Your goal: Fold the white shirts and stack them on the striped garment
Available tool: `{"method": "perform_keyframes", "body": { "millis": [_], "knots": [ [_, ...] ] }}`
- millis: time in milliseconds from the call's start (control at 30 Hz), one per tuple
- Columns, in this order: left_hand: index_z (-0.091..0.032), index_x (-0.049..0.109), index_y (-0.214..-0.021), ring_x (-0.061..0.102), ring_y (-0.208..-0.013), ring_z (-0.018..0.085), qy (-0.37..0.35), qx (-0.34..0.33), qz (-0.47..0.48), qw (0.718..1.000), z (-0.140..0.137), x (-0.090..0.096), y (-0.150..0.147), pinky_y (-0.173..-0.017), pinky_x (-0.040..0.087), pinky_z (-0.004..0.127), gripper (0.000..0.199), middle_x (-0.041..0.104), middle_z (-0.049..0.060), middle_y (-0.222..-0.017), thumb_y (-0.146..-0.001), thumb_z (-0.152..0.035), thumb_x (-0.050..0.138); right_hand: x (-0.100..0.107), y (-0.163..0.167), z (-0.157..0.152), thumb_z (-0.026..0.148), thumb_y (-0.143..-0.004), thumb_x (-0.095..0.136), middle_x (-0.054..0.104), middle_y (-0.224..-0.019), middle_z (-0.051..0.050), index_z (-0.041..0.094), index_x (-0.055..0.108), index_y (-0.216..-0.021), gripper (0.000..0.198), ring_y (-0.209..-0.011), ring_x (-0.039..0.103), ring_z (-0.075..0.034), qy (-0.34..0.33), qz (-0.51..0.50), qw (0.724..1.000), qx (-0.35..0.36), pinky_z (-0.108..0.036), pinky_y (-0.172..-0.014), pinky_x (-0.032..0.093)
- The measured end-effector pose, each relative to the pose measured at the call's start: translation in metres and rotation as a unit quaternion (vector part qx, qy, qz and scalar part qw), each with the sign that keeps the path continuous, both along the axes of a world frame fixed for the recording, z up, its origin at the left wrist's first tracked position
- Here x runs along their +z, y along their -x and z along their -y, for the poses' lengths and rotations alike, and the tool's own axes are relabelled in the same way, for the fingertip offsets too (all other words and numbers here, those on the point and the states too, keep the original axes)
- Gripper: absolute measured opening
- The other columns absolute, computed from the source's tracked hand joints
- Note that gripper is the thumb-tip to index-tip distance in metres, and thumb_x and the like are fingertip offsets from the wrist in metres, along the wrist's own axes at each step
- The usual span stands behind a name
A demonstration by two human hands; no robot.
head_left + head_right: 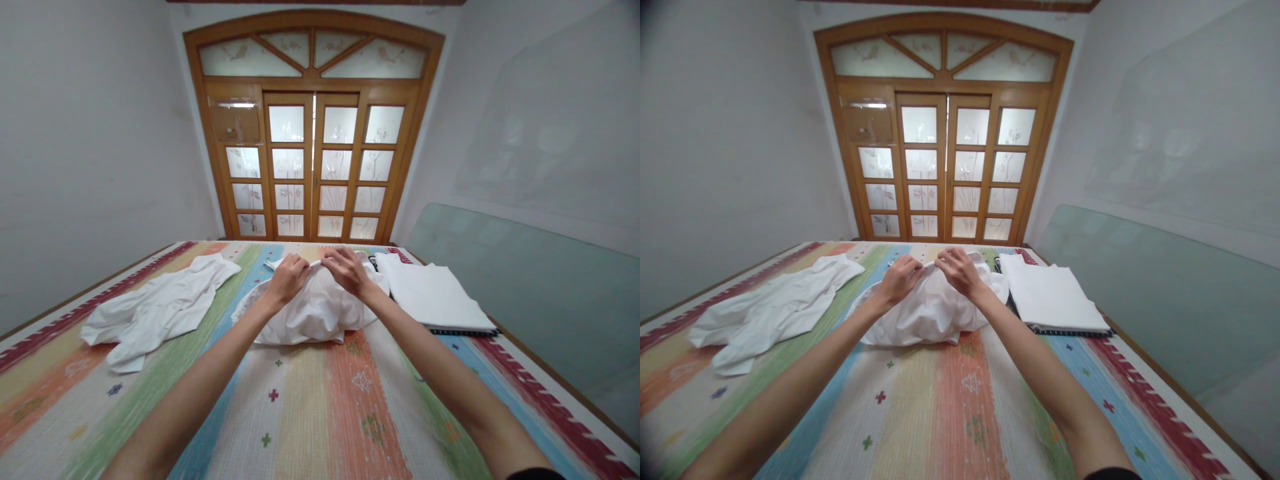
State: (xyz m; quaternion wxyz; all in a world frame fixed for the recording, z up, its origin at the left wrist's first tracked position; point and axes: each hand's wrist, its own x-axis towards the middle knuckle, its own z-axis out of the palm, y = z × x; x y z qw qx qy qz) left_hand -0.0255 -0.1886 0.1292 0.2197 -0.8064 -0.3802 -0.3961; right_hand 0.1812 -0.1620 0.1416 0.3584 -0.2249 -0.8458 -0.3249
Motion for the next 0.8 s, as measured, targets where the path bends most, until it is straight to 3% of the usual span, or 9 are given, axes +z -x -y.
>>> {"method": "perform_keyframes", "body": {
  "millis": [233,500,700,800],
  "knots": [
    [-0.017,0.060,-0.078,0.054,-0.082,0.021,-0.038,0.043,-0.058,0.997,0.006,0.000,0.000,-0.074,0.042,0.034,0.022,0.061,0.007,-0.076,-0.096,-0.022,0.048,-0.005,0.007,0.004,0.009,-0.094,0.040,0.059,-0.083,-0.008,0.019,0.064,-0.081,0.029,-0.086,0.046,-0.023,0.007,0.005,0.999,-0.035,-0.036,-0.080,0.038],
    [-0.018,0.060,-0.084,0.053,-0.080,0.020,-0.048,0.031,-0.079,0.995,0.010,0.001,-0.001,-0.072,0.044,0.032,0.023,0.059,0.005,-0.076,-0.097,-0.019,0.042,-0.004,0.014,0.006,0.004,-0.090,0.042,0.063,-0.080,-0.008,0.017,0.065,-0.080,0.028,-0.083,0.046,-0.024,0.013,0.035,0.996,-0.078,-0.034,-0.077,0.034],
    [-0.017,0.059,-0.078,0.055,-0.082,0.021,-0.028,0.048,-0.113,0.992,0.008,-0.002,0.006,-0.073,0.045,0.033,0.021,0.059,0.007,-0.077,-0.095,-0.023,0.048,-0.002,0.010,0.002,-0.003,-0.082,0.043,0.064,-0.077,-0.010,0.015,0.062,-0.080,0.026,-0.077,0.050,-0.023,0.088,0.024,0.988,-0.127,-0.033,-0.075,0.034],
    [-0.016,0.061,-0.079,0.056,-0.084,0.023,-0.007,0.065,-0.157,0.985,0.008,-0.006,0.018,-0.074,0.045,0.035,0.019,0.061,0.009,-0.079,-0.093,-0.015,0.048,0.001,0.002,-0.002,-0.004,-0.080,0.042,0.065,-0.077,-0.009,0.016,0.060,-0.084,0.027,-0.073,0.053,-0.022,0.115,-0.014,0.983,-0.145,-0.031,-0.071,0.034]
  ]
}}
